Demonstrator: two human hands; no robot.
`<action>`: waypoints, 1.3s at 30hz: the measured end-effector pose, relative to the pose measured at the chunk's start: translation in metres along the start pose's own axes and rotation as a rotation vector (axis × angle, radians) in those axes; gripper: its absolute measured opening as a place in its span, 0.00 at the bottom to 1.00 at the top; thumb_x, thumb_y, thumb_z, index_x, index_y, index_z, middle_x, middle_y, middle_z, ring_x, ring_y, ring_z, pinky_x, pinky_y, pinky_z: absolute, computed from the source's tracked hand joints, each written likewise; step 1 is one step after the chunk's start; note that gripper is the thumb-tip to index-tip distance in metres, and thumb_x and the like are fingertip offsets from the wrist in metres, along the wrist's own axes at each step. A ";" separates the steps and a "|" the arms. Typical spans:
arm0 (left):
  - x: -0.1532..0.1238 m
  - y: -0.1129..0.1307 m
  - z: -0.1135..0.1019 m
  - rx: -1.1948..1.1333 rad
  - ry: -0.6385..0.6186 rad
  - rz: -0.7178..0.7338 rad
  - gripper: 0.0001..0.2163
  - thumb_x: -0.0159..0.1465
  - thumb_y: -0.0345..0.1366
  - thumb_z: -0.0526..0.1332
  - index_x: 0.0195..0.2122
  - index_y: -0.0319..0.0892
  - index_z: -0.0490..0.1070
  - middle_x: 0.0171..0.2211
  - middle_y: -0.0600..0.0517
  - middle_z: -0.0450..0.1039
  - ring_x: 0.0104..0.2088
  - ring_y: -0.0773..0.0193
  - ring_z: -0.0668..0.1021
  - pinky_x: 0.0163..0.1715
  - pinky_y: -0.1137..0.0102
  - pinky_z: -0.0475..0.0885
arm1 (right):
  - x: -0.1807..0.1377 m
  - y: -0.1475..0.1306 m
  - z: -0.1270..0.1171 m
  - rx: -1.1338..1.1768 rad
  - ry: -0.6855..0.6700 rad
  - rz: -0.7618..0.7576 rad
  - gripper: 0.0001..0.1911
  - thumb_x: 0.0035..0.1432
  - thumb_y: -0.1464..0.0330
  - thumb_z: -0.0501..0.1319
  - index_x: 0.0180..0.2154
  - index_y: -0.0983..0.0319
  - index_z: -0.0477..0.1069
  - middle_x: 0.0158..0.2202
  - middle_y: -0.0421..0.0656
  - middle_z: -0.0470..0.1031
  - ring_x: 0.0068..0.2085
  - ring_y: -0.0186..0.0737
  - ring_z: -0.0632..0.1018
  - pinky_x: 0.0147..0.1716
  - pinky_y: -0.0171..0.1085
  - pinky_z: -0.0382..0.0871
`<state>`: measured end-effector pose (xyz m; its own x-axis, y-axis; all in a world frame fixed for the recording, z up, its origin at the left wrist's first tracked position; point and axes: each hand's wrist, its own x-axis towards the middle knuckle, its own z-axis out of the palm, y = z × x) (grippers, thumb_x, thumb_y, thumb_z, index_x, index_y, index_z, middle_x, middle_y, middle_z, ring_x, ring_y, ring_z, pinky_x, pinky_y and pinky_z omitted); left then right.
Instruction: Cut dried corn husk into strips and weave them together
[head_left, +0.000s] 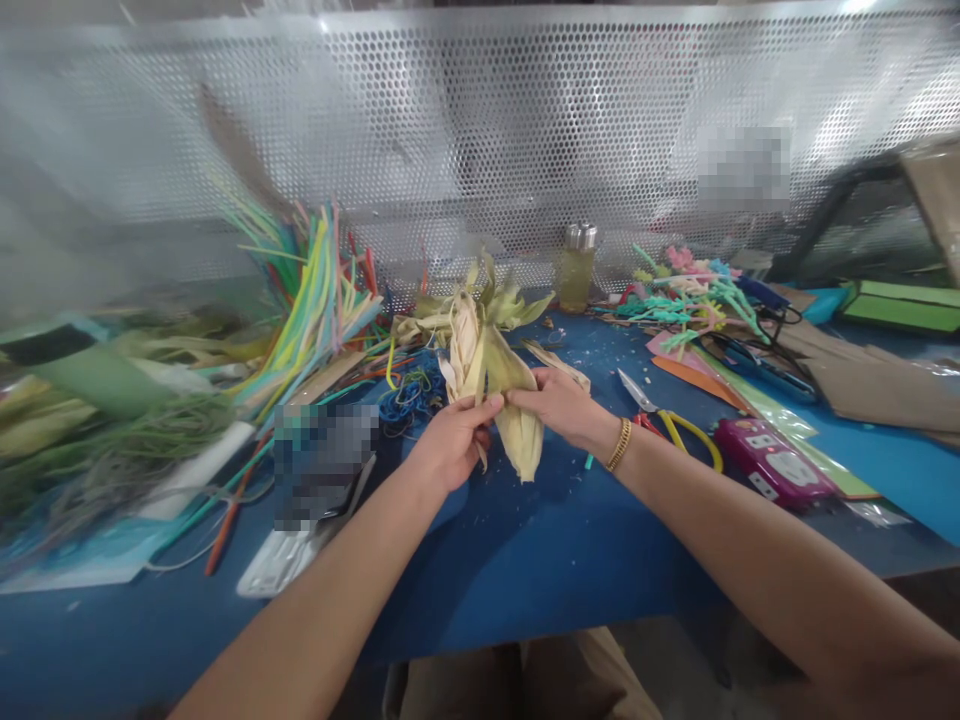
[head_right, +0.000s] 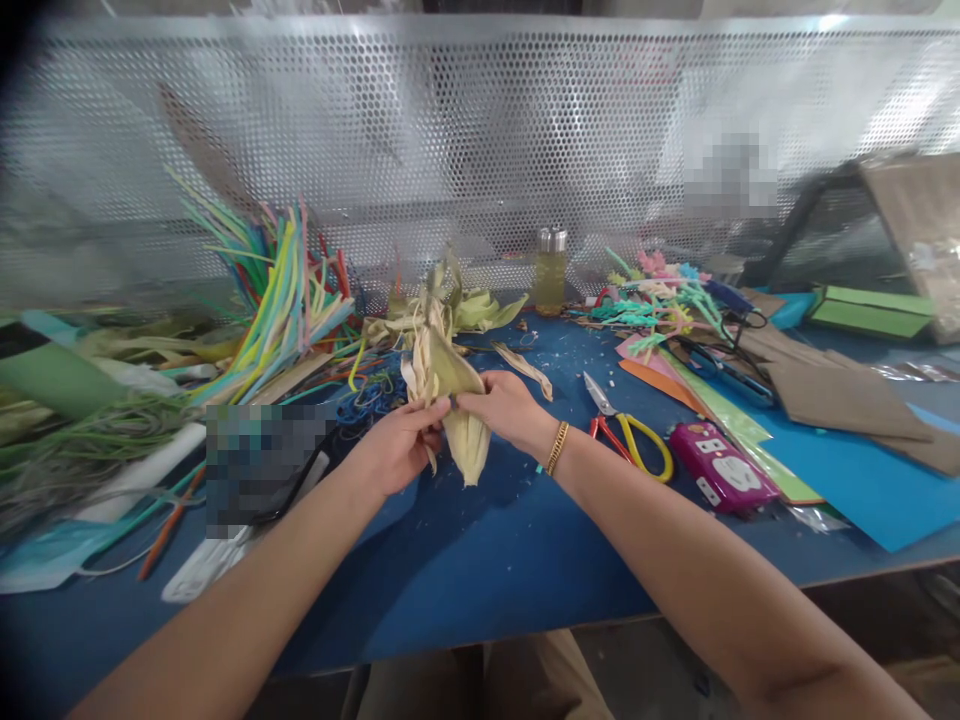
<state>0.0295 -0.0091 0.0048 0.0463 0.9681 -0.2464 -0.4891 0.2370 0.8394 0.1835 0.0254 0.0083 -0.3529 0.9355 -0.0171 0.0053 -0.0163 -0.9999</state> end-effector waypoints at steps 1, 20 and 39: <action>-0.002 0.003 0.000 -0.028 -0.014 -0.003 0.12 0.45 0.27 0.75 0.27 0.36 0.73 0.22 0.57 0.68 0.20 0.77 0.67 0.16 0.81 0.59 | 0.002 0.001 -0.003 -0.017 0.020 0.005 0.01 0.49 0.73 0.63 0.26 0.62 0.71 0.23 0.38 0.73 0.23 0.32 0.72 0.24 0.32 0.67; -0.028 0.075 -0.020 -0.567 -0.199 0.402 0.14 0.69 0.33 0.53 0.24 0.42 0.60 0.16 0.60 0.55 0.16 0.75 0.63 0.26 0.79 0.70 | 0.031 0.011 -0.050 0.102 0.322 0.171 0.09 0.53 0.74 0.64 0.26 0.61 0.66 0.16 0.36 0.68 0.16 0.31 0.68 0.16 0.30 0.62; -0.005 0.031 -0.004 -0.209 0.002 0.045 0.03 0.63 0.29 0.60 0.35 0.36 0.73 0.16 0.60 0.58 0.15 0.75 0.65 0.25 0.74 0.72 | 0.013 -0.002 -0.012 0.252 0.180 0.019 0.08 0.49 0.67 0.67 0.32 0.60 0.70 0.27 0.38 0.73 0.26 0.33 0.73 0.29 0.35 0.69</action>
<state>0.0102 -0.0068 0.0302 0.0187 0.9770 -0.2125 -0.6609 0.1715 0.7306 0.1904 0.0414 0.0097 -0.1831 0.9814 -0.0583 -0.2296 -0.1003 -0.9681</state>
